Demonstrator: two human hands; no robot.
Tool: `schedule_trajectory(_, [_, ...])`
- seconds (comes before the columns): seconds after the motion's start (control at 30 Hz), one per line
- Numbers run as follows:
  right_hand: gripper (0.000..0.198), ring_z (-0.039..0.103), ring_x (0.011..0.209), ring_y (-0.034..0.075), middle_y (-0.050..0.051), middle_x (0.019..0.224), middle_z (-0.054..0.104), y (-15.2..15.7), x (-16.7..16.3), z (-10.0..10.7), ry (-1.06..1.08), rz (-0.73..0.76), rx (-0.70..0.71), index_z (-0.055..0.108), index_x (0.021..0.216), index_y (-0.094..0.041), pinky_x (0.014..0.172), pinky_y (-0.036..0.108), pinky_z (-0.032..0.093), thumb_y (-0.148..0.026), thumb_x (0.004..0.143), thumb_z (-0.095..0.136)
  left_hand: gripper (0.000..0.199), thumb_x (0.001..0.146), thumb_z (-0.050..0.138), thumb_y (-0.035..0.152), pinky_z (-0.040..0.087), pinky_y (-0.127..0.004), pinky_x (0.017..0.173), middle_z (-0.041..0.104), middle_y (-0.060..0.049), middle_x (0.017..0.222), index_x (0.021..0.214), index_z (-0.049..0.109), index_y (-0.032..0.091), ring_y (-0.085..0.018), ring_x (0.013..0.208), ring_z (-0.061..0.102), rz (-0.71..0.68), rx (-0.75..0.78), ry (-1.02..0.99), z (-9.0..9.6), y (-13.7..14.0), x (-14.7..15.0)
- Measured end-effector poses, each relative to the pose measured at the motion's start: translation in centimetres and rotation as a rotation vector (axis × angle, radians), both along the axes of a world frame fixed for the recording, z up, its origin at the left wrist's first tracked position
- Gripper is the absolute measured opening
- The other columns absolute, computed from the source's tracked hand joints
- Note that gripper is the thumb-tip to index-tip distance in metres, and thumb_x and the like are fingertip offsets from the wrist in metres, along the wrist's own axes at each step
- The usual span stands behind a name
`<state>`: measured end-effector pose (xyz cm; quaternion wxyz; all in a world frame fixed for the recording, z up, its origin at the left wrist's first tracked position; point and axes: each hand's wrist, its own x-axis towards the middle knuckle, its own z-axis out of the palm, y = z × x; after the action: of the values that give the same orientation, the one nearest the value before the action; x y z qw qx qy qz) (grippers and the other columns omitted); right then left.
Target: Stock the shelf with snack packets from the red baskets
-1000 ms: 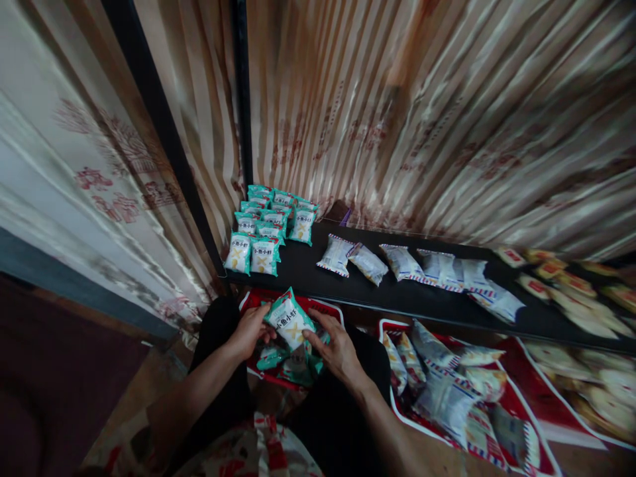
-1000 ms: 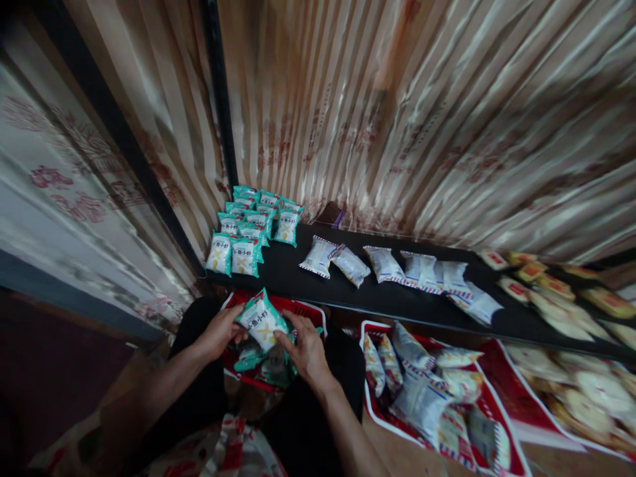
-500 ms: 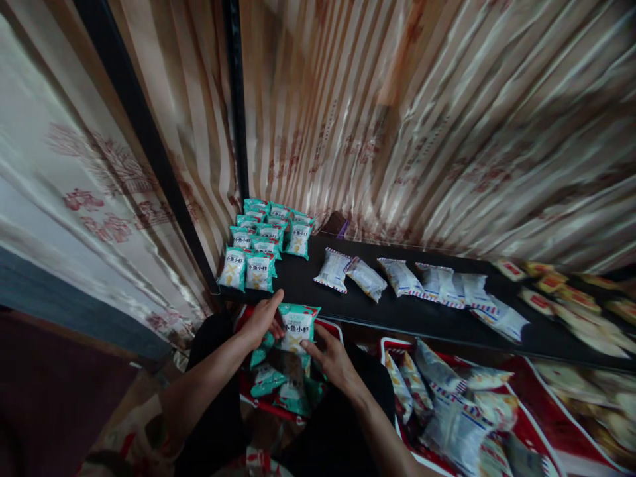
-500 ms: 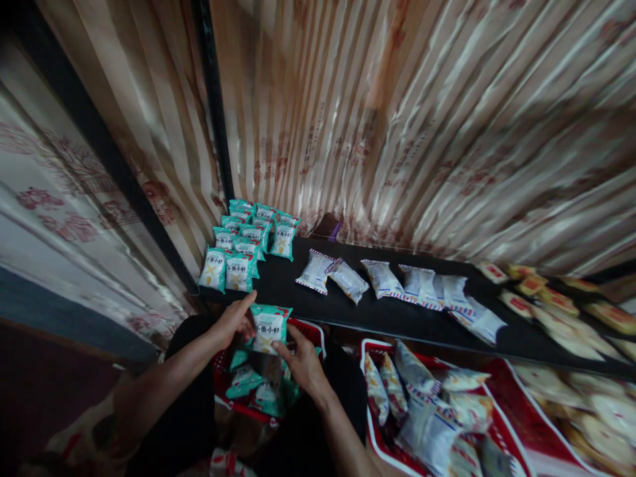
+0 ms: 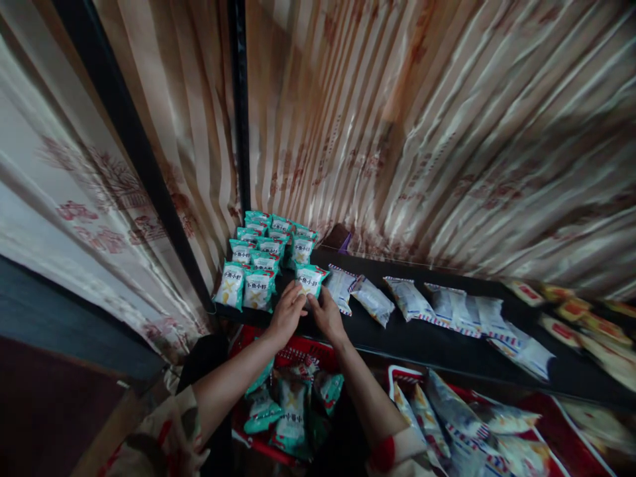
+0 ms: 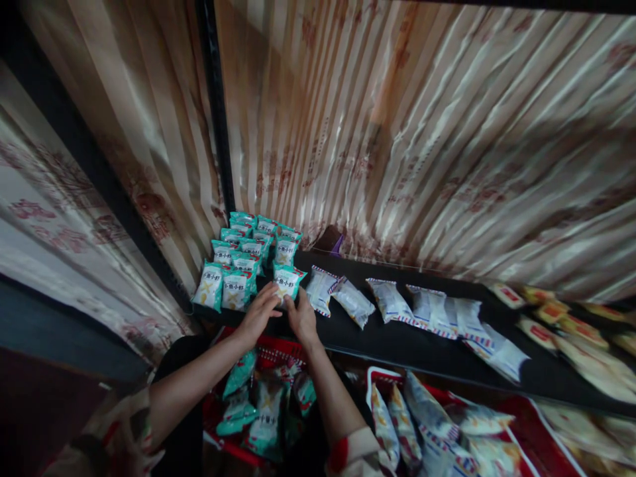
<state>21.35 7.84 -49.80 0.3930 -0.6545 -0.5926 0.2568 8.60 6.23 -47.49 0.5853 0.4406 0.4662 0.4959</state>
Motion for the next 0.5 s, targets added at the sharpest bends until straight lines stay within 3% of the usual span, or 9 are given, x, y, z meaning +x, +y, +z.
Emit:
schedule_trajectory(0.23, [0.046, 0.064, 0.095, 0.026, 0.012, 0.103, 0.067, 5.4, -0.4, -0.1, -0.135, -0.038, -0.058, 0.048, 0.125, -0.016, 0.081, 0.035, 0.047, -0.037, 0.085, 0.044, 0.044, 0.086, 0.049, 0.032, 0.056, -0.024, 0.068, 0.022, -0.006, 0.151, 0.127, 0.05, 0.02, -0.026, 0.118, 0.05, 0.014, -0.026, 0.119, -1.9, 4.3, 1.3])
schedule_trajectory(0.5, [0.047, 0.063, 0.095, 0.027, 0.015, 0.103, 0.066, 8.3, -0.8, -0.8, -0.187, -0.025, -0.129, 0.047, 0.127, -0.013, 0.081, 0.035, 0.046, -0.036, 0.086, 0.041, 0.047, 0.086, 0.048, 0.036, 0.044, -0.034, 0.098, 0.026, -0.004, 0.15, 0.13, 0.047, 0.023, -0.026, 0.132, 0.036, 0.028, -0.02, 0.187, -3.9, 6.9, 1.1])
